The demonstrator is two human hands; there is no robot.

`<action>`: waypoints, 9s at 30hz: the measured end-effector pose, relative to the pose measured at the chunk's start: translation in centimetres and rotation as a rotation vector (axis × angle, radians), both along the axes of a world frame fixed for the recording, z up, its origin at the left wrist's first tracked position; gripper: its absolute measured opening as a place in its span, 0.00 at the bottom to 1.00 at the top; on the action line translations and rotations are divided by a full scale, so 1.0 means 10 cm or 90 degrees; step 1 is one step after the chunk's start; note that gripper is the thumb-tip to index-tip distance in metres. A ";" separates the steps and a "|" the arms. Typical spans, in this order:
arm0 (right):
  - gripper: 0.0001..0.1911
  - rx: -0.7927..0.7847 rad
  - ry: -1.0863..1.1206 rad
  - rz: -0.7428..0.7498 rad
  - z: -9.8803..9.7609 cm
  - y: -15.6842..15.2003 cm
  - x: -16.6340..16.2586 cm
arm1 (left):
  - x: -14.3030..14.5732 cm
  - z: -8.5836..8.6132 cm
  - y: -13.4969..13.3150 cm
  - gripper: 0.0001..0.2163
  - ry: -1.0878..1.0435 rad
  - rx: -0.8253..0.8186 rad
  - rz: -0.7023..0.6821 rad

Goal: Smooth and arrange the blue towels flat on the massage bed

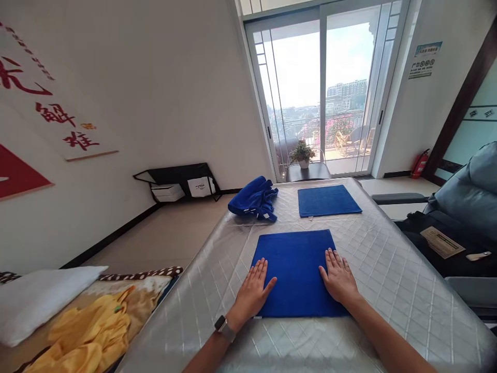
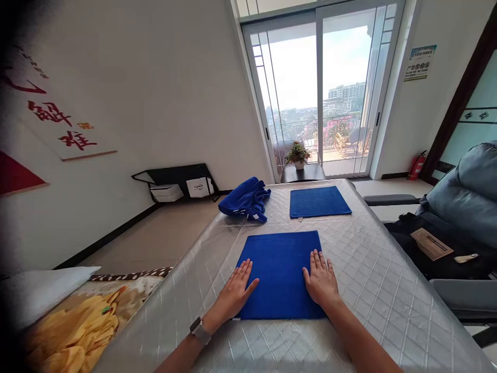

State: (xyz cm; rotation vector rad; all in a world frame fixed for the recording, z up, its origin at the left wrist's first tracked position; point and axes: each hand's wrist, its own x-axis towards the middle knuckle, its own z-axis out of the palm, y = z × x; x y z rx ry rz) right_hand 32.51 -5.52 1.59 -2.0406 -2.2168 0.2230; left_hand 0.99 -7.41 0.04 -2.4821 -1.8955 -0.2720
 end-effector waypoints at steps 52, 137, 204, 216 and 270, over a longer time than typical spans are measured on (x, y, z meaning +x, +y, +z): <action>0.36 0.036 -0.008 0.022 -0.05 -0.73 0.01 | 1.16 0.21 -0.27 0.32 -0.068 -0.019 -0.255; 0.34 0.049 -0.041 0.012 0.17 0.94 -0.06 | 0.05 0.01 0.99 0.41 -0.059 0.051 0.108; 0.33 0.038 -0.037 -0.009 -0.06 1.09 0.03 | -0.11 -0.01 1.30 0.41 -0.076 0.047 0.123; 0.34 0.024 -0.047 -0.002 0.02 1.06 0.00 | -0.11 -0.01 1.30 0.41 -0.117 0.031 0.134; 0.34 0.021 -0.020 0.008 -0.06 0.58 0.03 | 1.48 0.09 0.91 0.33 -0.079 0.035 -0.145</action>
